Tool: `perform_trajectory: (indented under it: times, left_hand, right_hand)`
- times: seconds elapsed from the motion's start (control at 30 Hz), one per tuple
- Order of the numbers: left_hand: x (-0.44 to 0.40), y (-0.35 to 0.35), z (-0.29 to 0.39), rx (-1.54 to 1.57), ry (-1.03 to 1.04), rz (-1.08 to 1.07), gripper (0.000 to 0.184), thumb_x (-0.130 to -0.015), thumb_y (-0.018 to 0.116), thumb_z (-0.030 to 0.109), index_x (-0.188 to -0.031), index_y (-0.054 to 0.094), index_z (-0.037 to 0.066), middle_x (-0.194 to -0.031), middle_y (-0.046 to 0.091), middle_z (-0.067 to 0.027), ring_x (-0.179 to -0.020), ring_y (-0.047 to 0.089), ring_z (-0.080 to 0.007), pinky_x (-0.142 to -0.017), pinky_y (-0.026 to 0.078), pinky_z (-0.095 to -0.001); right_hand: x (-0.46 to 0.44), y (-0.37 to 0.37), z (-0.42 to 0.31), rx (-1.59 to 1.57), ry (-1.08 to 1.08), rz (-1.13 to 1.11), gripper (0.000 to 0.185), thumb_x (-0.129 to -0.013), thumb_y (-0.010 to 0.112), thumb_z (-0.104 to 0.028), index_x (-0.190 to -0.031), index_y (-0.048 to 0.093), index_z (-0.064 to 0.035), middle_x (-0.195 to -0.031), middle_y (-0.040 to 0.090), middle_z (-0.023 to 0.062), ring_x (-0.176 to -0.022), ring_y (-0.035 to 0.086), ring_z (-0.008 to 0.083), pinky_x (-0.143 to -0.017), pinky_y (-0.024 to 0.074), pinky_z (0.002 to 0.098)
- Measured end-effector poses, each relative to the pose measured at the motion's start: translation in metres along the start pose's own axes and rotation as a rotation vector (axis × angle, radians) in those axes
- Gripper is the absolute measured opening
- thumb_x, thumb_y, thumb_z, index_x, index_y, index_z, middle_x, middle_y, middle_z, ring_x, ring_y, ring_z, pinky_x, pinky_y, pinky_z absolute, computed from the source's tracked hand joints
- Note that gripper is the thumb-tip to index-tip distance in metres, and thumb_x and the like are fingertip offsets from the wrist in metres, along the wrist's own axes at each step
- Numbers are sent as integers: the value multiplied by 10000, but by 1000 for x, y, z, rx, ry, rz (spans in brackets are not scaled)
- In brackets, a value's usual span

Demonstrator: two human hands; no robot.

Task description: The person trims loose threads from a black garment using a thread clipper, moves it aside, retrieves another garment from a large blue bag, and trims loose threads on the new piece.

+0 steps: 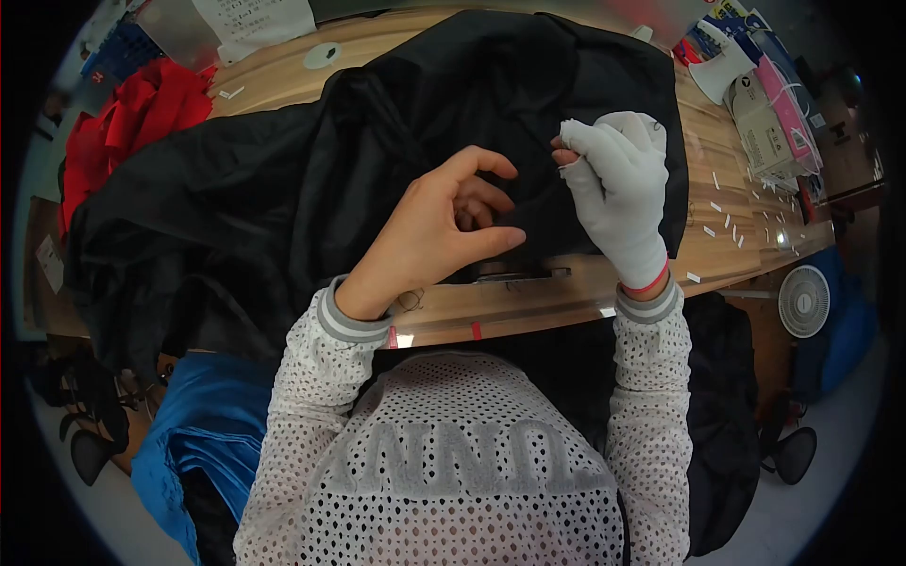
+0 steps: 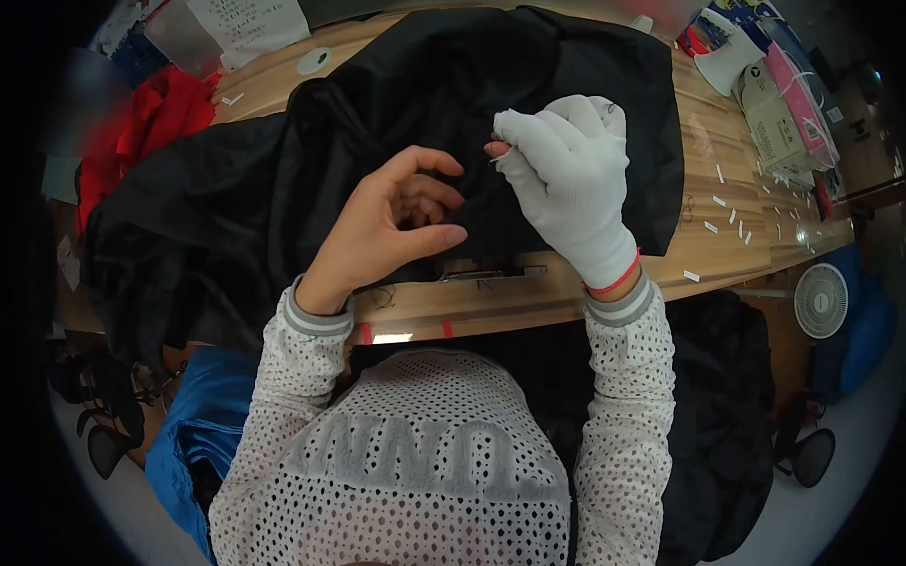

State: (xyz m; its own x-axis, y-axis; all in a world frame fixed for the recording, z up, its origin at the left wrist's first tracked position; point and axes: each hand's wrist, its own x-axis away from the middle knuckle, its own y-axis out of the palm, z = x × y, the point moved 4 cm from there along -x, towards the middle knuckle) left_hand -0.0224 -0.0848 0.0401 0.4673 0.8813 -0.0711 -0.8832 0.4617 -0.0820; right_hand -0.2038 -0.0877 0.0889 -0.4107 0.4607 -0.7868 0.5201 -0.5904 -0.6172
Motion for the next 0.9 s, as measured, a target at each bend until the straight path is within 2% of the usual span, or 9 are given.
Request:
perform_trajectory:
  times: [0.07, 0.13, 0.23, 0.33, 0.6, 0.7, 0.77, 0.8, 0.9]
  left_hand:
    - [0, 2, 2, -90, -14, -98, 426, -757, 731, 0, -1135, 535, 25, -835, 669, -62, -704, 600, -81, -646, 470, -214]
    - [-1, 3, 1, -33, -48, -155, 446, -750, 735, -6, -1151, 546, 32, -814, 658, -40, -674, 569, -65, -632, 452, -203]
    - [-2, 5, 0, 91, 87, -47, 436, -745, 731, -20, -1143, 565, 37, -810, 652, -21, -666, 553, -49, -625, 434, -194]
    - [-2, 8, 6, 147, 149, -22, 480, -732, 736, -64, -1169, 555, 15, -902, 651, -24, -792, 558, -48, -670, 416, -191]
    - [1, 11, 19, 43, 313, 41, 423, -731, 717, -80, -1127, 601, 17, -940, 661, -26, -806, 579, -51, -673, 411, -185]
    - [2, 9, 20, 58, 335, 67, 360, -740, 691, -83, -1078, 633, 26, -927, 667, -15, -794, 588, -45, -663, 411, -178]
    - [2, 7, 21, 62, 328, 77, 336, -742, 685, -90, -1058, 643, 18, -935, 667, -20, -809, 596, -53, -674, 423, -180]
    - [2, 7, 22, 101, 336, 77, 324, -744, 682, -95, -1049, 646, 11, -939, 667, -29, -818, 602, -61, -696, 442, -185]
    - [1, 6, 27, 146, 336, 83, 303, -751, 678, -99, -1037, 648, -2, -949, 667, -45, -849, 617, -82, -752, 481, -200]
  right_hand:
    - [3, -5, -2, -38, 21, -13, 159, -736, 734, -152, -876, 664, -119, -688, 593, -35, -702, 552, 175, -744, 382, 344]
    - [6, -15, -8, -164, 79, -36, 191, -704, 725, -58, -878, 651, -85, -806, 660, 5, -818, 585, 212, -796, 410, 348]
    - [-3, -32, -31, -156, 18, -143, 240, -651, 729, -31, -868, 643, -85, -854, 666, 19, -871, 586, 241, -818, 417, 370]
    - [-2, -35, -40, -123, 51, -209, 261, -625, 723, -27, -865, 640, -87, -856, 659, 21, -860, 576, 243, -812, 404, 370]
    - [1, -33, -39, -224, 275, -185, 203, -682, 696, 10, -868, 643, -50, -821, 646, 37, -821, 555, 238, -808, 396, 341]
    - [3, -29, -35, -361, 285, -221, 162, -752, 621, 42, -903, 621, -16, -809, 619, 24, -783, 537, 158, -746, 405, 280]
    - [12, -25, -22, -761, 718, -133, 153, -766, 609, 28, -914, 623, -8, -777, 629, 41, -762, 556, 126, -727, 426, 274]
    - [12, -25, -20, -870, 771, -134, 172, -795, 554, 42, -958, 604, 20, -786, 613, 38, -721, 524, 63, -639, 425, 214]
    - [11, -31, -21, -881, 796, -178, 139, -875, 542, -36, -988, 598, 24, -794, 583, 18, -670, 488, 38, -589, 398, 182]
